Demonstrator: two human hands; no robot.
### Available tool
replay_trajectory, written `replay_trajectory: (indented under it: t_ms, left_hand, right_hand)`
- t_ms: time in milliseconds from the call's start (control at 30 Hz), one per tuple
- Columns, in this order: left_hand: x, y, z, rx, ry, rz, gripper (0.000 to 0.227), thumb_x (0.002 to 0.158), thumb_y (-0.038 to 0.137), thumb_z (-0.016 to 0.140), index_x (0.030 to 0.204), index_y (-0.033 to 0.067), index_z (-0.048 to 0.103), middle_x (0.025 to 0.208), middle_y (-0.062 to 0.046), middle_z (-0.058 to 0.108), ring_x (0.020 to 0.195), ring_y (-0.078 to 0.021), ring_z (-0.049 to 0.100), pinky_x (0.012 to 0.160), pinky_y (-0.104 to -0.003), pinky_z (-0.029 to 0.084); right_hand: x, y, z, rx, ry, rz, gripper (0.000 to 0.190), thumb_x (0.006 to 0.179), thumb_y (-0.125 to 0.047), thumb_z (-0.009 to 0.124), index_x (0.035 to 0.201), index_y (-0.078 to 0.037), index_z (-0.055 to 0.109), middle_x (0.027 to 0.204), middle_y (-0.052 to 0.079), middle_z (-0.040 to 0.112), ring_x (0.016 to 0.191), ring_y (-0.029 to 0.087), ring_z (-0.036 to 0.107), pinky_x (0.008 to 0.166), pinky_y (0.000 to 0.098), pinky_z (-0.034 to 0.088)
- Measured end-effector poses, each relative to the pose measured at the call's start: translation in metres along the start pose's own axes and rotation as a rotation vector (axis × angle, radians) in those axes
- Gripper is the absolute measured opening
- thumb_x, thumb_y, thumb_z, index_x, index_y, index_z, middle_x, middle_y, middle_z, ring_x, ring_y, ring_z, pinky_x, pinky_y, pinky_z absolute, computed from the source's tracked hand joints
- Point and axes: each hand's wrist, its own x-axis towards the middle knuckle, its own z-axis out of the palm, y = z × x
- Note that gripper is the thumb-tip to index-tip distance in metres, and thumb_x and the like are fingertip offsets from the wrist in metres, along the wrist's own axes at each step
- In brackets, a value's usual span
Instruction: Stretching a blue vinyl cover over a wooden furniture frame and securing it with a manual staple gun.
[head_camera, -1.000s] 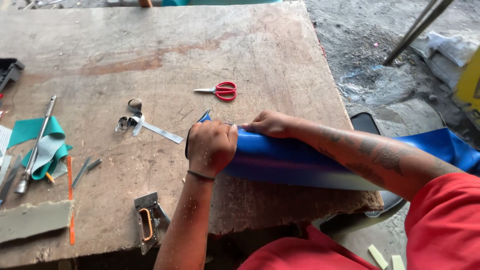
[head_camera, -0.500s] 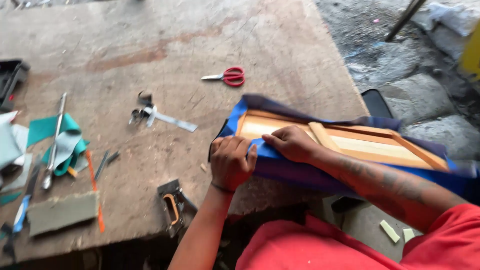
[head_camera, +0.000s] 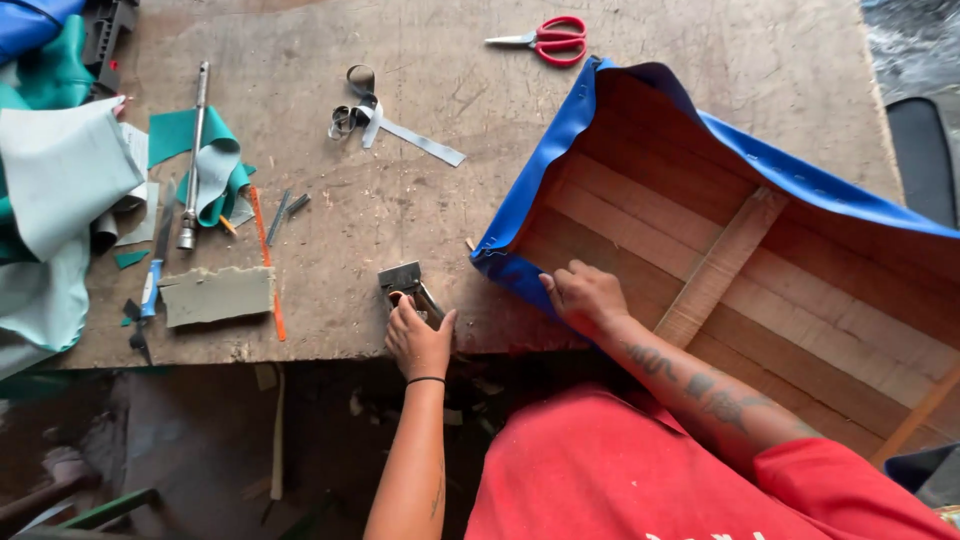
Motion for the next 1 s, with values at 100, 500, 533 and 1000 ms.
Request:
replay_trajectory:
  t_ms: [100, 500, 533, 1000]
  left_hand:
    - [0.019, -0.003, 0.008, 0.004, -0.036, -0.048, 0.113, 0.064, 0.044, 0.094, 0.15, 0.0018, 0.035, 0.135, -0.025, 0.058, 0.125, -0.042, 0.057, 0.105, -0.053, 0.045]
    - [-0.019, -0.01, -0.011, -1.536, -0.379, -0.866, 0.018, 0.085, 0.011, 0.064, 0.073, 0.014, 0.05, 0.055, 0.007, 0.035, 0.042, -0.006, 0.041, 0.04, -0.021, 0.035]
    - [-0.029, -0.012, -0.009, -1.527, -0.382, -0.863, 0.018, 0.085, 0.011, 0.064, 0.073, 0.014, 0.05, 0.055, 0.007, 0.035, 0.042, -0.006, 0.041, 0.04, -0.021, 0.035]
    - [-0.017, 0.073, -0.009, 0.103, -0.61, 0.041, 0.026, 0.079, 0.049, 0.065, 0.095, 0.0286, 0.067, 0.087, -0.008, 0.076, 0.098, -0.0367, 0.074, 0.086, -0.049, 0.06]
  right_hand:
    - [0.003, 0.002, 0.0, -0.004, 0.004, 0.006, 0.042, 0.098, -0.047, 0.057, 0.067, -0.019, 0.054, 0.065, 0.004, 0.049, 0.06, 0.026, 0.066, 0.053, 0.0357, 0.053]
    - [0.003, 0.002, 0.003, 0.018, 0.01, -0.003, 0.041, 0.1, -0.044, 0.056, 0.067, -0.019, 0.055, 0.062, 0.004, 0.049, 0.054, 0.026, 0.064, 0.05, 0.0353, 0.051]
    - [0.0, 0.0, 0.006, 0.021, 0.011, 0.006, 0.041, 0.1, -0.044, 0.056, 0.067, -0.019, 0.055, 0.062, 0.004, 0.049, 0.054, 0.026, 0.064, 0.05, 0.0353, 0.051]
    - [0.0, -0.001, 0.016, 0.005, 0.032, 0.016, 0.04, 0.1, -0.046, 0.054, 0.07, -0.02, 0.054, 0.064, 0.002, 0.05, 0.055, 0.024, 0.065, 0.049, 0.0347, 0.052]
